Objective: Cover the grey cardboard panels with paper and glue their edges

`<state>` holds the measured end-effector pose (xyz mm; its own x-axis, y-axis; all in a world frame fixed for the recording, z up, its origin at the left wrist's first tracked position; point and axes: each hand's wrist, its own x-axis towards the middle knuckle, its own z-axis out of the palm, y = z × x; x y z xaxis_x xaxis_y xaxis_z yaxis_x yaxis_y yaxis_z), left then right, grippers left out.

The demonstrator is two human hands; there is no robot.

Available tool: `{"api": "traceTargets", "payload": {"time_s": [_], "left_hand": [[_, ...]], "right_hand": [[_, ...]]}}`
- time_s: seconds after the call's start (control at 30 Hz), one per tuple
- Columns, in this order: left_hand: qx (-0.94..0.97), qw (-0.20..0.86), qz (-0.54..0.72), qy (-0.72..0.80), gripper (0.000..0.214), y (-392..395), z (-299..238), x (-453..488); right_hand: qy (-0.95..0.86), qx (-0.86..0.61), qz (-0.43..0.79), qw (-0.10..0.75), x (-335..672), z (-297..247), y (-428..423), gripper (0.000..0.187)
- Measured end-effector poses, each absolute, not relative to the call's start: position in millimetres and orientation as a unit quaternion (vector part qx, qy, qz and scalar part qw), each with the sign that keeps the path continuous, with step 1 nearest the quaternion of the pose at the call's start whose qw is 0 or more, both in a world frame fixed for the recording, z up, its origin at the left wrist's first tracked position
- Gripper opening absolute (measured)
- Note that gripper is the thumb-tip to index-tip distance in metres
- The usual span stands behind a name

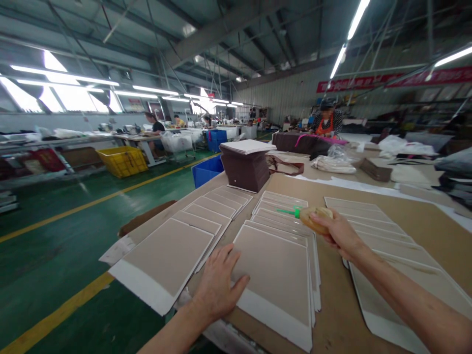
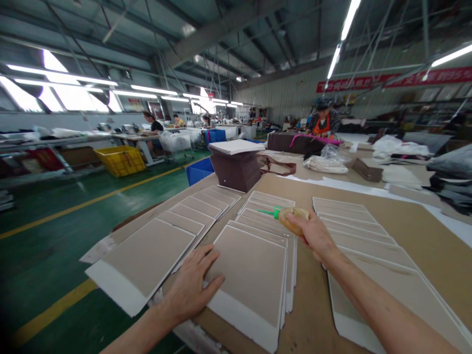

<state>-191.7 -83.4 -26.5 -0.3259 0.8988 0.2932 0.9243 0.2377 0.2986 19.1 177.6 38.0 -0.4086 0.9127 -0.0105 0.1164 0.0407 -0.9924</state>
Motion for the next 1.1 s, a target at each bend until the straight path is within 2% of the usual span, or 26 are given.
{"api": "traceTargets", "payload": {"time_s": [0.07, 0.17, 0.23, 0.37, 0.47, 0.7, 0.93, 1.1], "left_hand": [[-0.586, 0.012, -0.201, -0.785, 0.058, -91.0, -16.1, -186.6], [-0.62, -0.075, -0.152, -0.766, 0.082, -105.9, -1.7, -175.9], [-0.639, -0.12, -0.126, -0.749, 0.088, -112.9, 4.5, -170.5], [-0.644, -0.089, -0.113, -0.752, 0.071, -110.8, 9.4, -172.7], [-0.677, -0.065, -0.087, -0.728, 0.067, -104.6, 12.0, -181.4], [-0.757, -0.054, -0.062, -0.649, 0.045, -106.5, 25.5, -191.7], [-0.697, -0.134, -0.182, -0.68, 0.041, -107.3, 19.8, -197.9], [-0.607, -0.138, -0.222, -0.75, 0.046, -111.6, 7.6, -194.5]], "right_hand": [[-0.613, -0.426, 0.563, 0.354, 28.1, 35.9, 173.6, 0.053], [-0.593, -0.424, 0.588, 0.35, 38.3, 31.1, 169.0, 0.055], [-0.578, -0.419, 0.607, 0.349, 44.3, 28.7, 167.4, 0.056], [-0.553, -0.405, 0.642, 0.345, 53.8, 27.7, 165.2, 0.057], [-0.536, -0.39, 0.67, 0.335, 58.6, 28.3, 160.6, 0.054], [-0.464, -0.359, 0.762, 0.273, 61.7, 27.1, 140.9, 0.043], [-0.429, -0.326, 0.801, 0.262, 58.6, 30.1, 133.9, 0.036], [-0.383, -0.321, 0.828, 0.253, 59.8, 19.4, 136.7, 0.029]]}}
